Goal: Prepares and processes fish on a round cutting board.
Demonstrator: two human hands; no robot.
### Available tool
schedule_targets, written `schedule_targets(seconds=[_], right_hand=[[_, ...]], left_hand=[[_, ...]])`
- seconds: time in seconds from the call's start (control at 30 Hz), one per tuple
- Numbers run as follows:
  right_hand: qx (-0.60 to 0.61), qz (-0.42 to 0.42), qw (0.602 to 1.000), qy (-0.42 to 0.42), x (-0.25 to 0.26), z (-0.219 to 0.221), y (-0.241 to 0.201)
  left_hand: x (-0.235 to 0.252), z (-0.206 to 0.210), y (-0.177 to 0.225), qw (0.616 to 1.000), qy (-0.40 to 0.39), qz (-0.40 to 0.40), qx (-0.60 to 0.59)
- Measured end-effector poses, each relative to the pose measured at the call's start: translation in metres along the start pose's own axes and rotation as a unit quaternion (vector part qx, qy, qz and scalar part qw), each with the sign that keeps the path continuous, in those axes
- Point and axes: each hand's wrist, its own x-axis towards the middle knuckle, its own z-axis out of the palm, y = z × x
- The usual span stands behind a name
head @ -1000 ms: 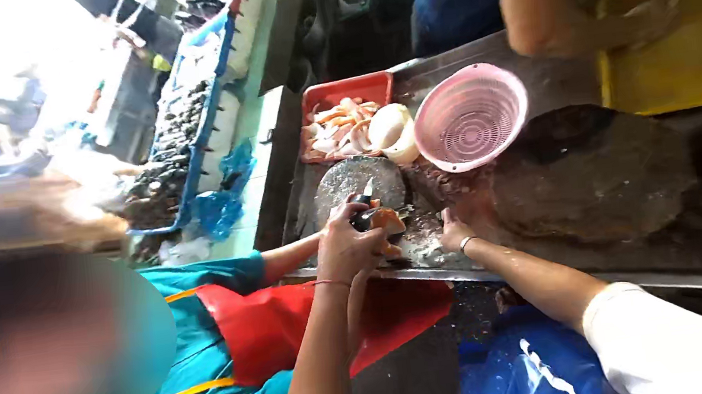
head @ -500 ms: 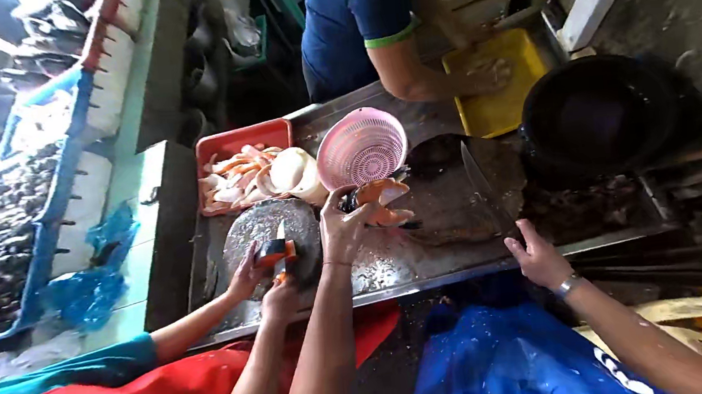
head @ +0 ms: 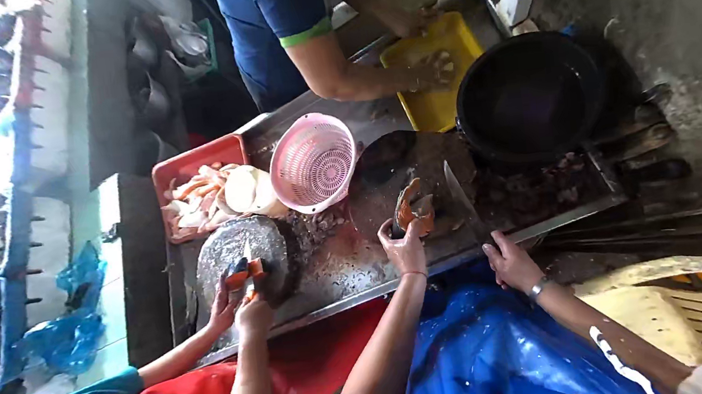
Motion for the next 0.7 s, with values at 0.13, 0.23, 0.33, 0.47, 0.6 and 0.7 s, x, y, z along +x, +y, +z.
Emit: schedule_targets(seconds=[0.13, 0.23, 0.33, 0.47, 0.6, 0.7], right_hand=[[-0.066, 0.038, 0.996, -0.047, 0.003, 0.013, -0.013], [-0.145, 0.036, 0.989, -0.023, -0.001, 0.016, -0.019], [-0.192, 0.031, 0.981, -0.003, -0.006, 0.016, -0.023], [-0.194, -0.034, 0.978, 0.074, -0.017, 0.009, -0.051], [-0.152, -0.215, 0.93, 0.255, -0.032, 0.016, -0.077], [-0.195, -0.139, 0.95, 0.2, -0.013, 0.039, -0.056]], left_hand=[[-0.029, 0.007, -0.004, 0.999, -0.007, -0.041, -0.033], [-0.043, 0.011, -0.004, 0.996, -0.006, -0.077, -0.041], [-0.051, 0.01, -0.007, 0.994, -0.024, -0.096, -0.034], [-0.048, 0.006, -0.007, 0.994, -0.05, -0.095, -0.035], [-0.041, 0.002, 0.0, 0.99, -0.065, -0.109, -0.053], [-0.037, 0.0, 0.001, 0.992, -0.069, -0.095, -0.043]])
